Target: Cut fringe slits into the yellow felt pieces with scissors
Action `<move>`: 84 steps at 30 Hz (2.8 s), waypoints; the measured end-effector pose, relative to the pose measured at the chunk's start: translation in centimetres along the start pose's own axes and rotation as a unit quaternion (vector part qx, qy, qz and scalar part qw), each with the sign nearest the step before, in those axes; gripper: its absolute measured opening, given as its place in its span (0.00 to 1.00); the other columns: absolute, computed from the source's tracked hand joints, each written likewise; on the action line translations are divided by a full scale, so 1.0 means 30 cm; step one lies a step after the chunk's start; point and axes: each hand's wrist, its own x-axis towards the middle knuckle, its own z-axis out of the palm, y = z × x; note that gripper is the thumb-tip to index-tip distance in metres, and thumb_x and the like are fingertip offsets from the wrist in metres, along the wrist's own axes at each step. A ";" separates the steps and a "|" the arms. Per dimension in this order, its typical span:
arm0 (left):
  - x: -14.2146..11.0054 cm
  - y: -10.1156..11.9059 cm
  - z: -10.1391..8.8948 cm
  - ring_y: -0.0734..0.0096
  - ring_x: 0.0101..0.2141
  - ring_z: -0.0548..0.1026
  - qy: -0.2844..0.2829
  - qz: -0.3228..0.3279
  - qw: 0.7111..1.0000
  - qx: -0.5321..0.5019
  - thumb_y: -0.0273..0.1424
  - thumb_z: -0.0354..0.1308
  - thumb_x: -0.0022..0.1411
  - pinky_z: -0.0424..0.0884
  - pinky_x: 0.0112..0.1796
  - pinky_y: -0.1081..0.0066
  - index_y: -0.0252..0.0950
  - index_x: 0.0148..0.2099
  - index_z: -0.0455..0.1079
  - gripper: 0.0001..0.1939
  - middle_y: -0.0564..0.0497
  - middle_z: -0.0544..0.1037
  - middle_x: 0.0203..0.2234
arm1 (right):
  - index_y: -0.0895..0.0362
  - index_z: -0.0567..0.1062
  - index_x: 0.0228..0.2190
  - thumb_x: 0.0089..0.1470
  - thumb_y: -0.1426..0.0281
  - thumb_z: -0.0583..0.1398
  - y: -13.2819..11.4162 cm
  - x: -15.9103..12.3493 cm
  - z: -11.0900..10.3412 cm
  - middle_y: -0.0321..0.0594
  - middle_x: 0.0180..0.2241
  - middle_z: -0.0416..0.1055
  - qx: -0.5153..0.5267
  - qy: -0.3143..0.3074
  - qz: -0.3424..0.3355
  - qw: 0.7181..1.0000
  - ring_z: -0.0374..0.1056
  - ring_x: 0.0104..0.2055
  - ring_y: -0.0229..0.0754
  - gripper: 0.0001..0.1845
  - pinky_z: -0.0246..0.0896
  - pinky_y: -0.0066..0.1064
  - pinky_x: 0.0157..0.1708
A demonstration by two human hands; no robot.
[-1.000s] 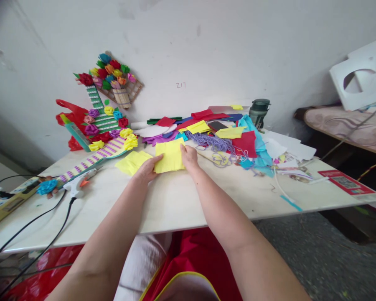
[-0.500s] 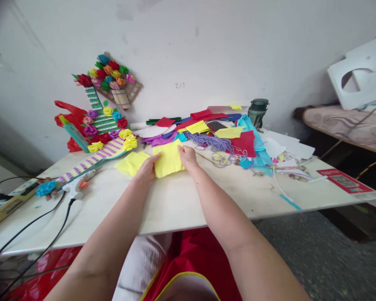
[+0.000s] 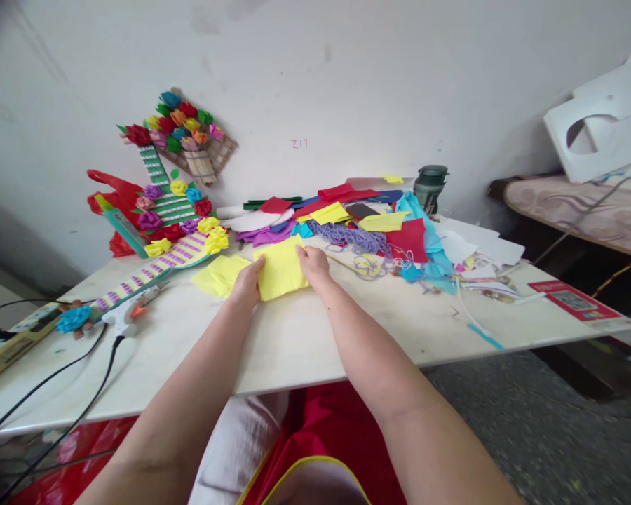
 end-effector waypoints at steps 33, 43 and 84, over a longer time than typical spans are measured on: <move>0.021 -0.022 0.033 0.68 0.33 0.73 0.158 0.199 0.947 0.195 0.32 0.45 0.59 0.68 0.34 0.71 0.37 0.25 0.59 0.11 0.48 0.71 0.24 | 0.58 0.71 0.24 0.58 0.59 0.47 -0.083 -0.071 0.046 0.41 0.20 0.68 -0.192 0.018 -0.079 0.978 0.57 0.22 0.37 0.22 0.36 0.30 0.24; -0.027 -0.004 0.048 0.60 0.33 0.76 -0.035 0.087 0.994 0.056 0.42 0.62 0.47 0.73 0.35 0.66 0.30 0.39 0.70 0.22 0.42 0.77 0.32 | 0.58 0.70 0.22 0.57 0.61 0.48 -0.075 -0.069 0.052 0.38 0.19 0.66 -0.143 0.010 -0.082 0.986 0.56 0.22 0.35 0.20 0.42 0.27 0.24; 0.037 -0.074 0.068 0.67 0.24 0.73 0.015 0.199 0.967 0.160 0.39 0.63 0.41 0.69 0.26 0.70 0.30 0.34 0.71 0.19 0.46 0.75 0.25 | 0.55 0.55 0.14 0.52 0.57 0.50 -0.069 -0.058 0.062 0.28 0.13 0.50 0.056 -0.008 0.008 0.998 0.48 0.19 0.32 0.22 0.44 0.25 0.20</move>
